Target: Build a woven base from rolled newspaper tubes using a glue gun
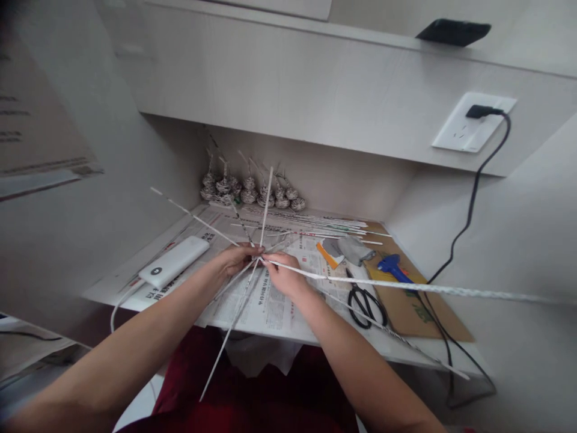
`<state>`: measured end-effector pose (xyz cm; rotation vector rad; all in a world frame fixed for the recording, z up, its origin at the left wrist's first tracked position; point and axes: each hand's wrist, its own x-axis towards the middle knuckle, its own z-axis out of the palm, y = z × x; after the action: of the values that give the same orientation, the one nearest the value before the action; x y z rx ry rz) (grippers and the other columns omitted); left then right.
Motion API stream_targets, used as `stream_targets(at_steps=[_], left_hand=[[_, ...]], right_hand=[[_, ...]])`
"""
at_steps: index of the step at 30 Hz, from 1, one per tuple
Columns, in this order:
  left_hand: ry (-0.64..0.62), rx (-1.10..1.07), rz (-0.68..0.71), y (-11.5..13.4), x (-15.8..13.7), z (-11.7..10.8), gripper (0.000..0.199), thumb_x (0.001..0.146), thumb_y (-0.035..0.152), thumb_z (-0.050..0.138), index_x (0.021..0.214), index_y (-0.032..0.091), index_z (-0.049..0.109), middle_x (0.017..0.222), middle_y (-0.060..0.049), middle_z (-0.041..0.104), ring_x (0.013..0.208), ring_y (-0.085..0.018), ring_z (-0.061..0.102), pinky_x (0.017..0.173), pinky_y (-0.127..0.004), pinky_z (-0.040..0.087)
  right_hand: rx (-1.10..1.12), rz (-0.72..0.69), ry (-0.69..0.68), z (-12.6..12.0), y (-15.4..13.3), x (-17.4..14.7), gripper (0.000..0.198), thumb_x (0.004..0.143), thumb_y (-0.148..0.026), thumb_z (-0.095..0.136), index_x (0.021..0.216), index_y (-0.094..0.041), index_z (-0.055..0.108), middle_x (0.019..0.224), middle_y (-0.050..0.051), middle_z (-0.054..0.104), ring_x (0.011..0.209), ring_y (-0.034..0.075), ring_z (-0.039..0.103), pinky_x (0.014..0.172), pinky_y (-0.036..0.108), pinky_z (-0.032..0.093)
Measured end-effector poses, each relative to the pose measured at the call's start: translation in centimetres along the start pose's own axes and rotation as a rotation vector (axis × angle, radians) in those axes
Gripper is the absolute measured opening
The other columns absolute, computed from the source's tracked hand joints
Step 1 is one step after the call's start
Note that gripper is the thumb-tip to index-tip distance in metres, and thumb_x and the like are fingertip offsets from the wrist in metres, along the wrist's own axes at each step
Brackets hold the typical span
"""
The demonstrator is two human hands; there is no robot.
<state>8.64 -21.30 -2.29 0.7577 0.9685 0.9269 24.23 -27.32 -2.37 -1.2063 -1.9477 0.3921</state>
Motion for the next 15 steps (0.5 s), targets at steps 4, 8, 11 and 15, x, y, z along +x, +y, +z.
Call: stream_targets(at_steps=[4,8,11,15], left_hand=[[0.096,0.006,0.039,-0.50,0.32,0.32,0.022,0.055,0.006,0.079,0.061,0.011,0.058,0.051,-0.001,0.060,0.044,-0.014,0.059,0.045,-0.024,0.053],[0.153,-0.011,0.100,-0.92,0.67,0.01,0.027,0.052,0.007,0.080,0.066,0.012,0.057,0.052,0.000,0.060,0.043,-0.015,0.059,0.045,-0.026,0.052],[0.171,-0.027,0.148,-0.98,0.85,-0.30,0.031,0.050,0.009,0.081,0.069,0.013,0.056,0.055,0.000,0.061,0.046,-0.015,0.061,0.047,-0.027,0.052],[0.189,-0.038,0.211,-0.81,0.92,-0.46,0.035,0.047,0.013,0.083,0.070,0.013,0.056,0.054,0.001,0.060,0.048,-0.013,0.060,0.049,-0.024,0.051]], right_hand=[[0.008,-0.019,-0.016,0.01,0.03,-0.16,0.024,0.085,-0.023,0.056,0.102,-0.024,0.072,0.100,0.005,0.072,0.092,0.018,0.065,0.085,0.029,0.048],[0.105,0.150,-0.012,0.10,0.30,-0.44,0.023,0.085,-0.028,0.056,0.102,-0.027,0.072,0.103,0.002,0.072,0.098,0.018,0.064,0.089,0.031,0.048],[0.283,0.316,-0.003,0.24,0.60,-0.52,0.025,0.084,-0.035,0.057,0.103,-0.025,0.071,0.105,0.003,0.071,0.100,0.019,0.064,0.089,0.032,0.049],[0.474,0.589,-0.040,0.04,0.31,-0.49,0.047,0.089,-0.051,0.045,0.113,-0.016,0.065,0.099,0.010,0.072,0.088,0.021,0.068,0.080,0.034,0.053]])
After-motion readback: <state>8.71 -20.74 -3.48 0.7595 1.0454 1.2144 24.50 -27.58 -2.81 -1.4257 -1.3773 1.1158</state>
